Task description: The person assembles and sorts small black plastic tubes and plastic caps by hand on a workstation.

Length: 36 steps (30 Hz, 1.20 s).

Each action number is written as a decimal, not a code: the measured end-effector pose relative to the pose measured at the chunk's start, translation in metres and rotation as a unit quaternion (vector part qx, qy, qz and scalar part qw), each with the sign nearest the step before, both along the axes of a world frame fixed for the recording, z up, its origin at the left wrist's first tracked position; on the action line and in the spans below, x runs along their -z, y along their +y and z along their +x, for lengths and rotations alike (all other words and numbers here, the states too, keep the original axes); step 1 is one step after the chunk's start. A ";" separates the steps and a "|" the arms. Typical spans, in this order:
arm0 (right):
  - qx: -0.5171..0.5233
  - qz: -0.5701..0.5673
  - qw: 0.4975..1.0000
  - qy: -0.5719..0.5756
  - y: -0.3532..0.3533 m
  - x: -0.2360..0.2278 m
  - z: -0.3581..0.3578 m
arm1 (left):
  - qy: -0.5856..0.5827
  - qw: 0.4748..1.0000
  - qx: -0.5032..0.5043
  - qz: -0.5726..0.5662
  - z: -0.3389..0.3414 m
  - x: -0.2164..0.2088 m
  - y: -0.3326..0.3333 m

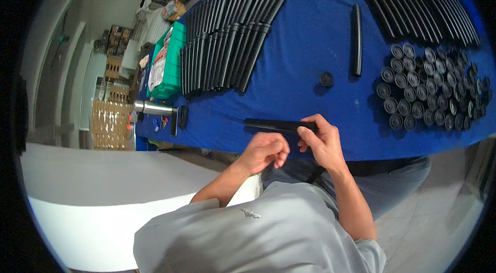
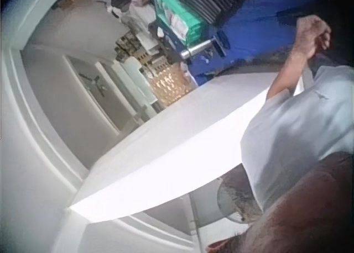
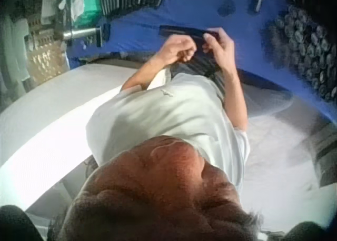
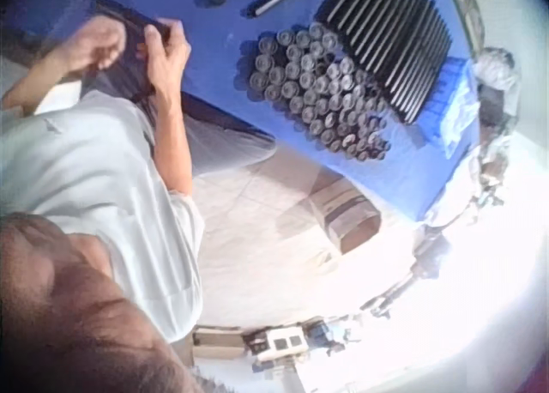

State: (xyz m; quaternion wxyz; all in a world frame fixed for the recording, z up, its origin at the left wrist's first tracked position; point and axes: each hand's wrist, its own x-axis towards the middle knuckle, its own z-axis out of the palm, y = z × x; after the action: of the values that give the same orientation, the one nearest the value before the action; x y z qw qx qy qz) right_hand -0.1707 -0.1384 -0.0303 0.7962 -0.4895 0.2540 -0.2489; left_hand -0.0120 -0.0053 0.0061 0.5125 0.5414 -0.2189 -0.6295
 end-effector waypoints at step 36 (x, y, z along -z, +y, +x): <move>-0.010 -0.086 0.996 0.035 -0.037 0.007 0.009 | 0.222 0.927 -0.199 -0.227 0.022 0.059 -0.064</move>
State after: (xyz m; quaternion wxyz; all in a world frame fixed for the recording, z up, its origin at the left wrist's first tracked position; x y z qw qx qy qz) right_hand -0.1614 -0.1756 -0.0377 0.7439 -0.5675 0.2545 -0.2446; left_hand 0.0095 -0.0694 -0.0532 0.7720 0.2889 -0.1247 -0.5523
